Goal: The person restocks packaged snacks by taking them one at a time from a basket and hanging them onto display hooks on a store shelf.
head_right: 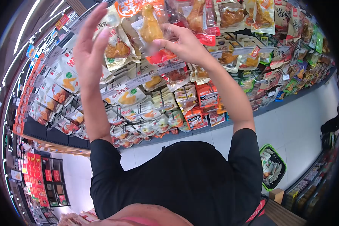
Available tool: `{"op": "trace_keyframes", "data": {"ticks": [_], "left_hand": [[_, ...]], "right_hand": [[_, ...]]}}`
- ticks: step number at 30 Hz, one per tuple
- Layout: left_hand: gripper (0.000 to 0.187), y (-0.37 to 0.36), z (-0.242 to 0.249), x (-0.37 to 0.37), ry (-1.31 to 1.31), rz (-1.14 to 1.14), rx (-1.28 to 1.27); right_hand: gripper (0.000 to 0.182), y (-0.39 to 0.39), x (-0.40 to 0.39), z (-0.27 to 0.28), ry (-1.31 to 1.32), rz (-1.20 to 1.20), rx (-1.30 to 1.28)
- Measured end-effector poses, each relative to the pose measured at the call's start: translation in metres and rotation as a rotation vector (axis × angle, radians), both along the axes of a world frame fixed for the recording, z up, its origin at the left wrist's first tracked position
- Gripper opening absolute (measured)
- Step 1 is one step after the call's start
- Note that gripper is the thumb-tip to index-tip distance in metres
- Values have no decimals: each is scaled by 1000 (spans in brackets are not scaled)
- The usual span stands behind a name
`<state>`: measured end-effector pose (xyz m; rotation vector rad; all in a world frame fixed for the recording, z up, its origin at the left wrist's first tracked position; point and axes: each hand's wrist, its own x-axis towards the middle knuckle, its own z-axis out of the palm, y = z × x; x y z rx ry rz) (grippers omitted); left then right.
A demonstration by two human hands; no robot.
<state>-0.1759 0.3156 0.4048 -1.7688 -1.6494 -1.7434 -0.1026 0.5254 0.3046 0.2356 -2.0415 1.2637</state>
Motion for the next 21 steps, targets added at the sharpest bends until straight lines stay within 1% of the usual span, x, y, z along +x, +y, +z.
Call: {"op": "trace_keyframes", "data": {"ticks": [1, 2, 3, 4, 5, 6, 8, 12, 14, 16, 17, 18, 20, 21], "left_hand": [[48, 0, 1, -7, 332, 110, 87], [43, -2, -1, -1, 268, 101, 225], [44, -9, 4, -9, 265, 0, 307], [45, -22, 8, -15, 292, 14, 353], [47, -28, 12, -14, 336, 13, 413], [48, -34, 14, -8, 319, 52, 460], [48, -46, 11, -12, 309, -11, 523], [46, -61, 3, -17, 278, 2, 560], [42, -61, -8, -25, 221, -27, 499], [38, -52, -31, -32, 165, -7, 334], [38, -43, -43, -32, 138, -10, 232], [38, -32, -55, -31, 111, -13, 131], [42, -11, -80, -34, 57, 6, -58], [44, -1, -93, -36, -28, -25, -78]], "right_hand": [[50, 0, 0, -1, -5, -13, 1], [50, 1, 1, -4, 14, -10, 2], [51, 2, 1, -5, 33, -7, 6], [51, 3, 3, -6, 31, -20, 13], [51, 3, 4, -6, 8, 27, -47], [52, 3, 4, -5, -14, 77, -108], [52, 2, 5, -3, -22, 107, -144], [52, -1, 3, 6, -29, 106, -194], [52, 1, -3, 6, -32, 119, -216], [51, 5, -9, 3, -65, 69, -147], [51, 2, -9, 3, -114, -35, -155], [51, 2, -12, 1, -116, -33, -154], [61, 1, -24, -8, -27, -144, -47], [61, -1, -27, -10, -33, -138, -41]]}}
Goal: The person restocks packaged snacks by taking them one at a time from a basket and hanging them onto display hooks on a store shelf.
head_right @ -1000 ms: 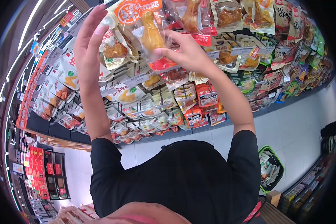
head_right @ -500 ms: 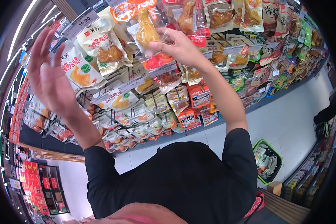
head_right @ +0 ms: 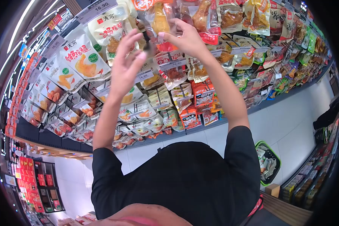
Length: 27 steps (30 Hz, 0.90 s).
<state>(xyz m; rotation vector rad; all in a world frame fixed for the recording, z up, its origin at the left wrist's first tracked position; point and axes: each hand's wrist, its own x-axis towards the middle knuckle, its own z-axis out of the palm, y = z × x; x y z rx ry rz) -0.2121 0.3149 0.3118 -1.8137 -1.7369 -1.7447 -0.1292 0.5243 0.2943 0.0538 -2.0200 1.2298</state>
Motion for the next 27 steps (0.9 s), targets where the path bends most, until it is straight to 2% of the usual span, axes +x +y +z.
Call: {"op": "trace_keyframes", "data": {"ticks": [2, 5, 6, 8, 10, 13, 14, 15, 22, 25, 27], "left_hand": [[52, 17, -20, -9, -112, -47, -65], [59, 32, -32, -11, -124, -15, -45], [68, 35, -30, -13, -128, -17, -61], [72, 45, -32, -17, -108, 23, -45], [85, 56, -33, -21, -77, 31, -25], [89, 70, -32, -24, -78, 63, 2], [92, 72, -31, -26, -66, 71, 12], [92, 76, -32, -27, -70, 64, 9], [94, 94, -26, -30, -228, -2, 35], [93, 89, -20, -21, -373, -53, 60], [75, 88, -19, -21, -311, 54, 121]], "right_hand": [[59, -5, -2, -3, 37, -314, 244], [57, -22, 7, 3, 85, -393, 289], [57, -22, 5, 2, 79, -395, 293], [57, -17, 0, -1, 309, -514, 458], [59, -19, -4, -3, 329, -527, 455], [62, -23, -9, -2, 343, -562, 439], [66, -24, -7, 1, 227, -504, 338], [70, -26, -5, 4, 113, -445, 237], [62, -15, -24, 3, 246, -358, 194], [61, -11, -35, 0, 244, -399, 164], [63, -16, -30, 4, 232, -342, 95]]}}
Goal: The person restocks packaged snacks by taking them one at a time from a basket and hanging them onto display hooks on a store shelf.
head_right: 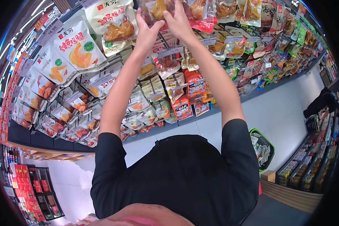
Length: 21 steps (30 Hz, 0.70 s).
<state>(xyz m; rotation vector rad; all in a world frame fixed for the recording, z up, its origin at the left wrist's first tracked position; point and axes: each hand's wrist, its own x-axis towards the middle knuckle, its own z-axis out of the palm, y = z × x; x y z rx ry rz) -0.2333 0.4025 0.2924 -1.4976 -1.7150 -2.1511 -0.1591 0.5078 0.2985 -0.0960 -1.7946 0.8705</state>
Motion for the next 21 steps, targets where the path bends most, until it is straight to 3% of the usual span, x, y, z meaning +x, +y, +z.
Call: {"op": "trace_keyframes", "data": {"ticks": [2, 6, 9, 13, 14, 16, 18, 21], "left_hand": [[79, -11, -1, 4, -15, -77, -13], [89, -28, -14, 12, -66, -233, 2], [85, -38, -26, 10, -27, -150, 10], [79, -64, -26, 28, -238, -346, 6], [76, -67, -32, 29, -258, -367, 16], [68, -74, -50, 31, -135, -263, 69], [50, -85, -66, 41, -93, -302, 122], [34, -99, -111, 59, -336, -442, 139]], "right_hand": [[64, -9, 5, -1, -7, 65, -65], [71, -34, 24, -2, -58, -51, -16], [71, -47, 39, -11, -111, -149, 148], [72, -70, 74, -36, -113, -240, 204], [58, -73, 83, -53, 86, -296, 262], [56, -79, 106, -101, 10, -347, 204], [53, -95, 142, -153, -69, -447, 270], [50, -103, 213, -263, -595, -417, 291]]}}
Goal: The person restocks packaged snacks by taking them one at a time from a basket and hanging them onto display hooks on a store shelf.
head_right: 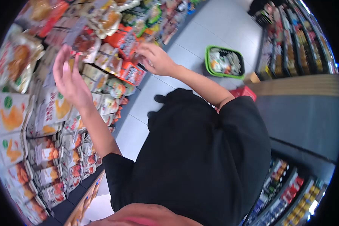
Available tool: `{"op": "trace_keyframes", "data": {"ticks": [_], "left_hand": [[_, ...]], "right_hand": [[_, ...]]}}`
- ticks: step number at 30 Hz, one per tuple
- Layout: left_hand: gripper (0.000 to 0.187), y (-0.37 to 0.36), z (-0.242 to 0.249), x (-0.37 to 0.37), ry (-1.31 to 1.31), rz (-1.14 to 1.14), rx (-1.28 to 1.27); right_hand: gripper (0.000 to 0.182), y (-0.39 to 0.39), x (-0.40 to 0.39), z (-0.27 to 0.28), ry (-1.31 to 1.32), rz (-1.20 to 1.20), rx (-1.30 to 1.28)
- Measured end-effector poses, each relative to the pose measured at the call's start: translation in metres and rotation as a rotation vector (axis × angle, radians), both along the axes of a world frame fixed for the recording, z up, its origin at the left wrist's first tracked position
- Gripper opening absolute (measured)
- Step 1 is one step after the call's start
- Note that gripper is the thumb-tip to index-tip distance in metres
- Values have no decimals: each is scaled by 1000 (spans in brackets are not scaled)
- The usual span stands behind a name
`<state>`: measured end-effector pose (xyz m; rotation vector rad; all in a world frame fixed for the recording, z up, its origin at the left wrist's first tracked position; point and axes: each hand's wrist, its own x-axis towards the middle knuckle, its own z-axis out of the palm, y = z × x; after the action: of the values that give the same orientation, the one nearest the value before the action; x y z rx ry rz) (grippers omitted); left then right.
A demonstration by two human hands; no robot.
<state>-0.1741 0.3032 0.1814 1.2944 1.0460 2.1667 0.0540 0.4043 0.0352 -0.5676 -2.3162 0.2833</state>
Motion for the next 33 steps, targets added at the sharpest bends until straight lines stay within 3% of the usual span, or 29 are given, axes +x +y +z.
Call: {"op": "trace_keyframes", "data": {"ticks": [1, 3, 5, 7, 9, 10, 11, 12, 13, 15, 17, 19, 21, 23, 26, 28, 29, 31, 33], "left_hand": [[32, -3, -28, 1, -86, -75, -68], [29, -8, -92, 10, -239, -181, -221], [36, -15, -177, 18, -260, -187, -510], [37, -41, -271, 29, -618, -177, -937], [34, -98, -411, 29, -630, -163, -1087], [31, -134, -470, 28, -664, -196, -1236], [26, -158, -449, 64, -880, -67, -1303], [25, -188, -471, 74, -1146, -85, -1365], [32, -208, -464, 101, -1217, 75, -1440], [34, -289, -553, 115, -1115, 224, -1504], [33, -308, -550, 155, -986, 160, -1700], [33, -297, -531, 186, -877, 15, -1822], [32, -266, -519, 206, -753, -132, -1862], [31, -227, -511, 222, -634, -267, -1839], [31, -139, -475, 242, -337, -356, -1702], [37, -69, -414, 273, -3, -326, -1623], [38, -45, -418, 267, -22, -383, -1619], [35, 2, -376, 297, 60, -406, -1567], [35, 43, -387, 297, 108, -457, -1614]], "right_hand": [[49, -3, 32, -34, -222, 17, -55], [48, -11, 110, -123, -390, -23, -351], [47, -22, 200, -195, -647, -174, -770], [41, -38, 280, -254, -806, -315, -916], [37, -63, 352, -312, -696, -472, -1024], [34, -73, 379, -331, -646, -551, -1244], [31, -77, 401, -346, -590, -622, -1462], [31, -86, 413, -348, -571, -619, -1476], [29, -97, 423, -344, -486, -719, -1582], [28, -102, 449, -357, -373, -820, -1705], [27, -108, 479, -392, -238, -687, -1595], [26, -111, 493, -385, -220, -681, -1602], [26, -108, 513, -387, 32, -740, -1612], [26, -125, 535, -399, 90, -781, -1613], [23, -131, 562, -396, 364, -961, -1834], [23, -142, 579, -417, 385, -997, -1860], [23, -148, 583, -427, 392, -1046, -1880], [23, -159, 587, -438, 481, -1101, -1894], [23, -165, 581, -438, 582, -1177, -1893]]}}
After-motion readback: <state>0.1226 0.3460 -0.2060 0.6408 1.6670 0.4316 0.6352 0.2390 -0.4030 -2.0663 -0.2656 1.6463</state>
